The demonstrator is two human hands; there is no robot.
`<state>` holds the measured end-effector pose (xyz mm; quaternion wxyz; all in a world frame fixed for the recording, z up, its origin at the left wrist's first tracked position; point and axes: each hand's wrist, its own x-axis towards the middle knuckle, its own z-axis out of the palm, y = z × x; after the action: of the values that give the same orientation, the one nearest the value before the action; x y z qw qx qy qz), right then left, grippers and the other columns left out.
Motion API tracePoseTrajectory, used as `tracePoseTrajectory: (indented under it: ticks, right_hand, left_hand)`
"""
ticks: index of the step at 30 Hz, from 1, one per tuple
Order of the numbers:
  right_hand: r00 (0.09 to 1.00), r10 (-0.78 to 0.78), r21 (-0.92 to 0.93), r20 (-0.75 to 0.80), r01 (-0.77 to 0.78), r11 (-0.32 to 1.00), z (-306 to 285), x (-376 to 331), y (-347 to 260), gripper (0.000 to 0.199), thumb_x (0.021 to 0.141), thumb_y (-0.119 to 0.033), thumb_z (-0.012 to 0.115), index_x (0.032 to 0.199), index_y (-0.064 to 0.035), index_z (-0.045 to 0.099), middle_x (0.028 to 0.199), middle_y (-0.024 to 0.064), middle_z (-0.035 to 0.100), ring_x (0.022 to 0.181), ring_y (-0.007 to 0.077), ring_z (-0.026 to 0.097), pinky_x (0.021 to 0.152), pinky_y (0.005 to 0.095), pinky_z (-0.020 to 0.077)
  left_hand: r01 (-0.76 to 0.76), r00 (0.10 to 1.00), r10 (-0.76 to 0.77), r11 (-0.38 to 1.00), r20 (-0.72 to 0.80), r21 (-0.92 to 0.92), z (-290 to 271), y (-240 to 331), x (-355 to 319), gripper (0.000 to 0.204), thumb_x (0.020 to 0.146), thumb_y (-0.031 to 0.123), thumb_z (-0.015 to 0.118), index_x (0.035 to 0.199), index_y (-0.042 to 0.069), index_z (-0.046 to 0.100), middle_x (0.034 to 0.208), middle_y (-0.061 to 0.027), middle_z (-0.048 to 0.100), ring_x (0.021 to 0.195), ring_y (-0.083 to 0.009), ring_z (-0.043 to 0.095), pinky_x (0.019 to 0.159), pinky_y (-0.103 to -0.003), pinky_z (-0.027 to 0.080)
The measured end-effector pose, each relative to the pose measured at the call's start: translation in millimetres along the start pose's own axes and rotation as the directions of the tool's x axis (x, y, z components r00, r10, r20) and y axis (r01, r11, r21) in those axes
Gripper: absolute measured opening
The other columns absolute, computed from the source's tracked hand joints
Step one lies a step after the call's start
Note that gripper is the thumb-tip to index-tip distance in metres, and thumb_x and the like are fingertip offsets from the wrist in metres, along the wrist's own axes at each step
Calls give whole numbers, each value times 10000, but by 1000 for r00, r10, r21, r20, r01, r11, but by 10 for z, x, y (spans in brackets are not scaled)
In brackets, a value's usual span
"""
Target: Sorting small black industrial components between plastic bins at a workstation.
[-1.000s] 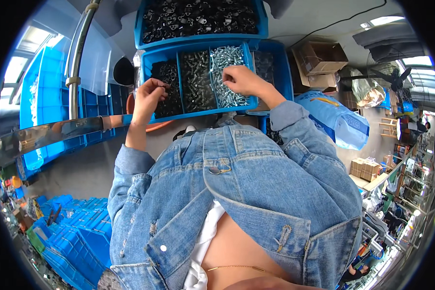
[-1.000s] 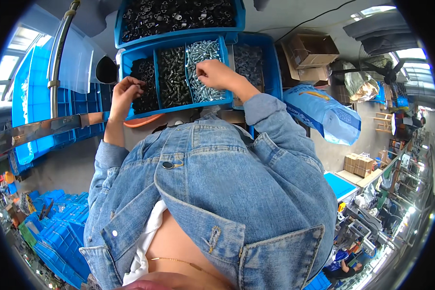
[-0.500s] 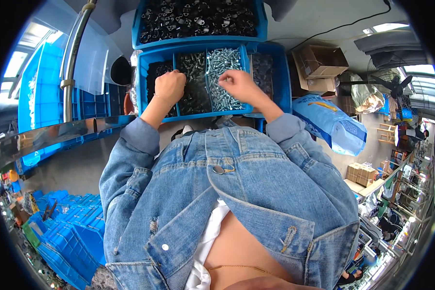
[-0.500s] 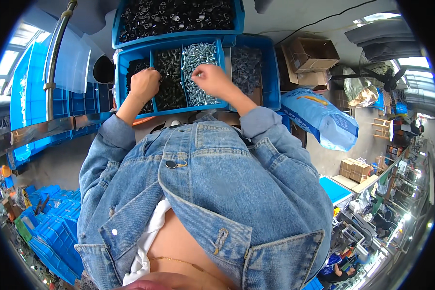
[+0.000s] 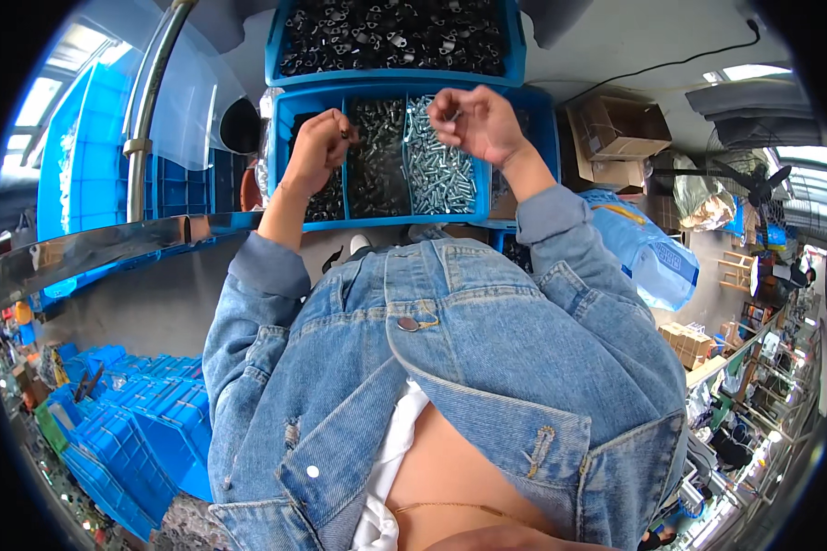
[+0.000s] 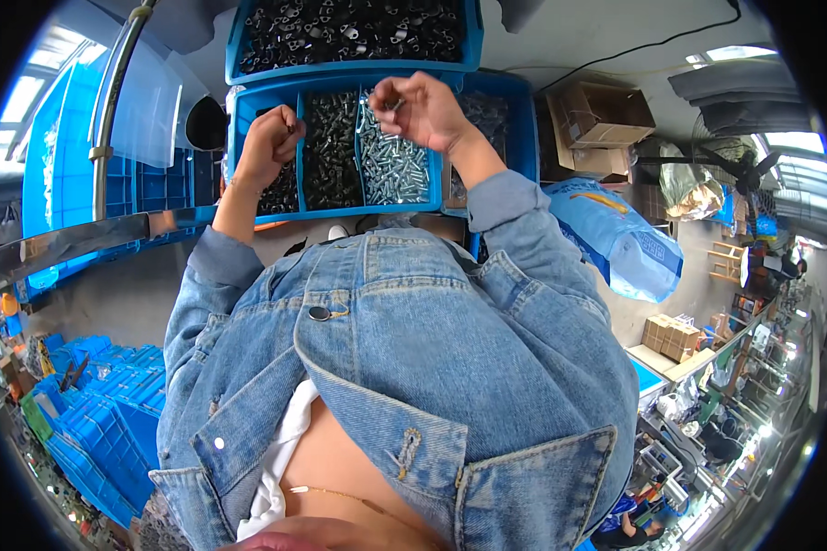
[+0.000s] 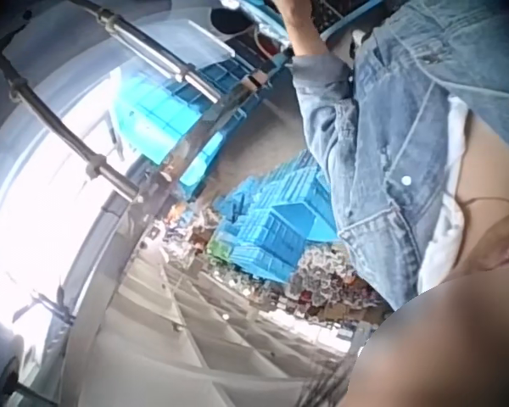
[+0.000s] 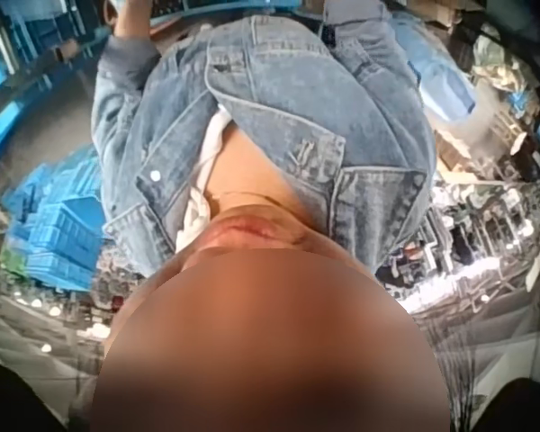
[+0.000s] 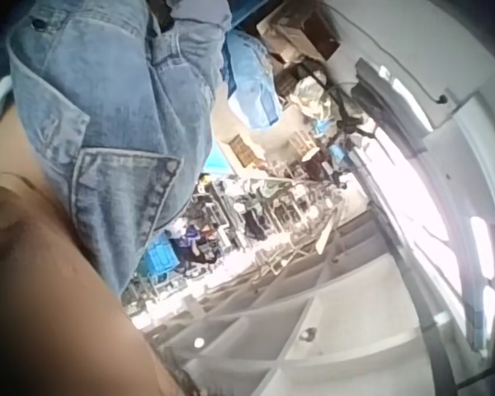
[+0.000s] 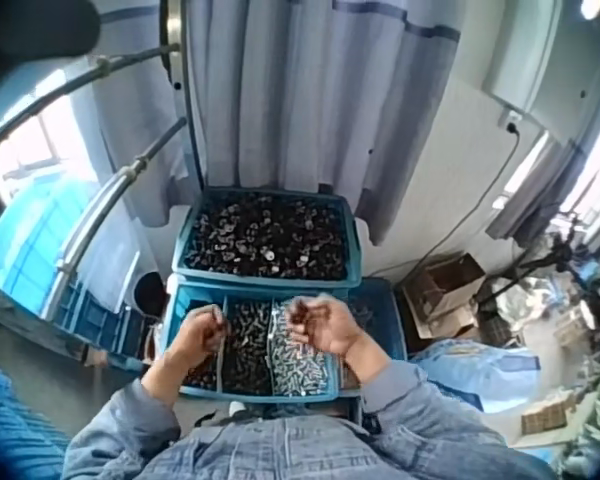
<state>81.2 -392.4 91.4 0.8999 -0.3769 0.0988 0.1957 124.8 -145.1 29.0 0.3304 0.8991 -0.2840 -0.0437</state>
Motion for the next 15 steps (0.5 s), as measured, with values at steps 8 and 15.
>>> tracePoseTrajectory:
  ticks: [8, 15]
  right_hand:
    - [818, -575, -893, 19, 273, 359, -567, 1151, -603, 177, 807, -234, 571, 882, -74, 589, 691, 51, 578, 559, 171, 494, 509, 326, 413]
    - [832, -528, -954, 170, 274, 124, -547, 1282, -709, 229, 814, -236, 542, 970, -82, 607, 793, 97, 638, 670, 244, 605, 594, 382, 490]
  left_hand:
    - [195, 980, -174, 939, 99, -283, 87, 38, 324, 199, 739, 176, 551, 874, 59, 640, 743, -65, 617, 645, -161, 589, 575, -273, 470]
    - [48, 997, -69, 930, 44, 363, 304, 109, 330, 224, 710, 193, 621, 891, 67, 662, 721, -92, 630, 645, -201, 606, 590, -305, 483]
